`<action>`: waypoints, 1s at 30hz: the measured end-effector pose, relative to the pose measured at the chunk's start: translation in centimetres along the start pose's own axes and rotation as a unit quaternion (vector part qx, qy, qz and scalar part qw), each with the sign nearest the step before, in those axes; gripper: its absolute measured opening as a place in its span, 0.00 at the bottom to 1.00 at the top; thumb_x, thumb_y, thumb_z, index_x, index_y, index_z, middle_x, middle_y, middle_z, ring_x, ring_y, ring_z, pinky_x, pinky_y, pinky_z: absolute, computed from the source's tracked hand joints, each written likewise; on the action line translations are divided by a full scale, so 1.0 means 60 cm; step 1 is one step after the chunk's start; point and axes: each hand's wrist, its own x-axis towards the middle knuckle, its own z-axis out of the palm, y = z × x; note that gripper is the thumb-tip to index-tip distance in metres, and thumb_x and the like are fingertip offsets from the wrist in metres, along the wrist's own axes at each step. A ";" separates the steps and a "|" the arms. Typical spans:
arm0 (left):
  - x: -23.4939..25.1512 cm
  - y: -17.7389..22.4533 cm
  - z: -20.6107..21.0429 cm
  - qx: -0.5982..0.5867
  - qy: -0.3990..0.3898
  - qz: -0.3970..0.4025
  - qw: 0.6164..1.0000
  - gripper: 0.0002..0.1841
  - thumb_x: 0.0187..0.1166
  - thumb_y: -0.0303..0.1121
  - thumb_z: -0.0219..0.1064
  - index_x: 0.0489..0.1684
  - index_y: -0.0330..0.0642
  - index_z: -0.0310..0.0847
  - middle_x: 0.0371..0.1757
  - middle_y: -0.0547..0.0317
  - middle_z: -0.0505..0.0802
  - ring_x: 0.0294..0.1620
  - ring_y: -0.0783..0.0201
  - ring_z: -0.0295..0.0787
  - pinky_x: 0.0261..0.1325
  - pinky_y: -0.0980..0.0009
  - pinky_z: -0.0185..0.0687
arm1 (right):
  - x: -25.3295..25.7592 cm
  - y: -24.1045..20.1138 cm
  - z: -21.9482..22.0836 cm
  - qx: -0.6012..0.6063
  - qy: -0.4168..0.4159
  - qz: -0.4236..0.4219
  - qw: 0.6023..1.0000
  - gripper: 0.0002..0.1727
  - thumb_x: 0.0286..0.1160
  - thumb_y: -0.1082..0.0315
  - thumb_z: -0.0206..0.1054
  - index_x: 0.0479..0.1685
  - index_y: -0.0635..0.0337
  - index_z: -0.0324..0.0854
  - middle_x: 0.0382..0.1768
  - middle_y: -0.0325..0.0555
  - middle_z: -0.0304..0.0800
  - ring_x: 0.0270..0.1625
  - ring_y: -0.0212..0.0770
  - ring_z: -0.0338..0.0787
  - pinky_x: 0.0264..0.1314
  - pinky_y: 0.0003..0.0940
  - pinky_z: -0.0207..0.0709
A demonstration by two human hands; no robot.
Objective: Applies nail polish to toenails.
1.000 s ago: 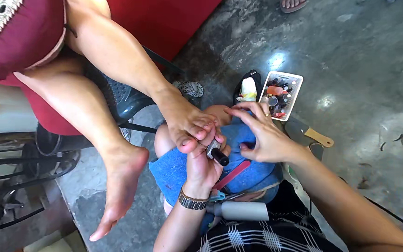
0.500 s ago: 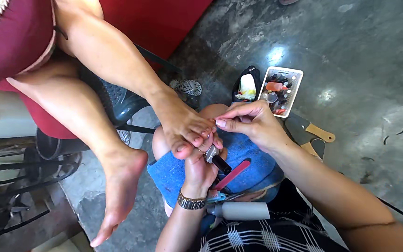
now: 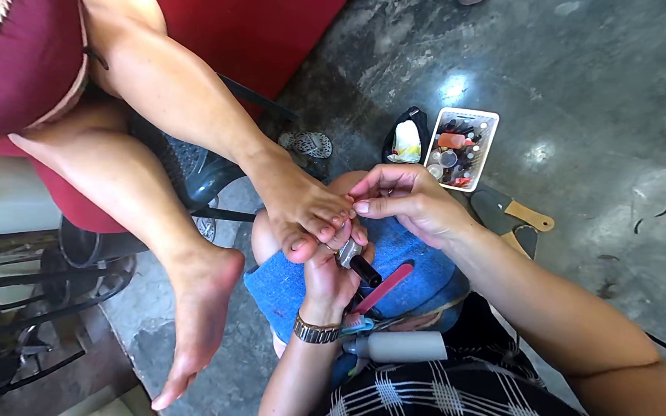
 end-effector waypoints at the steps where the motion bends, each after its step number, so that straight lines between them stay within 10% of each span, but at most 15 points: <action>1: 0.001 0.000 0.000 -0.004 -0.001 -0.001 1.000 0.04 0.76 0.31 0.69 0.36 0.43 0.88 0.24 0.60 0.88 0.20 0.71 0.82 0.24 0.78 0.78 | 0.002 -0.001 -0.002 0.006 -0.009 0.010 1.000 0.10 0.63 0.80 0.73 0.42 0.63 0.89 0.36 0.43 0.92 0.40 0.30 0.89 0.46 0.24 0.85; 14: -0.001 -0.004 0.004 0.008 0.024 0.007 1.000 0.05 0.77 0.31 0.68 0.36 0.43 0.90 0.29 0.56 0.92 0.22 0.71 0.85 0.25 0.78 0.81 | 0.008 -0.007 -0.017 -0.009 -0.101 0.007 0.995 0.20 0.56 0.80 0.76 0.52 0.61 0.83 0.40 0.41 0.90 0.39 0.31 0.89 0.42 0.23 0.84; 21: -0.009 -0.002 0.015 0.037 0.051 0.023 0.998 0.08 0.82 0.28 0.60 0.44 0.43 0.87 0.28 0.58 0.90 0.24 0.70 0.86 0.27 0.77 0.82 | -0.040 0.024 -0.044 -0.496 -0.005 -0.141 0.857 0.37 0.37 0.62 0.77 0.63 0.50 0.86 0.55 0.41 0.86 0.62 0.48 0.80 0.65 0.53 0.72; 26: -0.009 0.000 0.008 0.024 0.039 0.020 0.999 0.08 0.81 0.28 0.60 0.46 0.42 0.86 0.29 0.57 0.90 0.23 0.69 0.87 0.25 0.77 0.83 | -0.040 0.045 -0.025 -0.394 0.153 -0.250 0.871 0.20 0.62 0.66 0.79 0.54 0.63 0.87 0.46 0.46 0.89 0.45 0.35 0.86 0.45 0.29 0.79; 30: -0.011 0.002 -0.001 0.021 0.029 0.014 0.999 0.05 0.78 0.30 0.66 0.43 0.42 0.88 0.28 0.57 0.90 0.23 0.69 0.87 0.26 0.77 0.83 | -0.041 0.006 0.009 -0.071 0.062 -0.071 0.993 0.04 0.73 0.73 0.70 0.38 0.60 0.91 0.27 0.36 0.92 0.23 0.22 0.80 0.24 0.17 0.71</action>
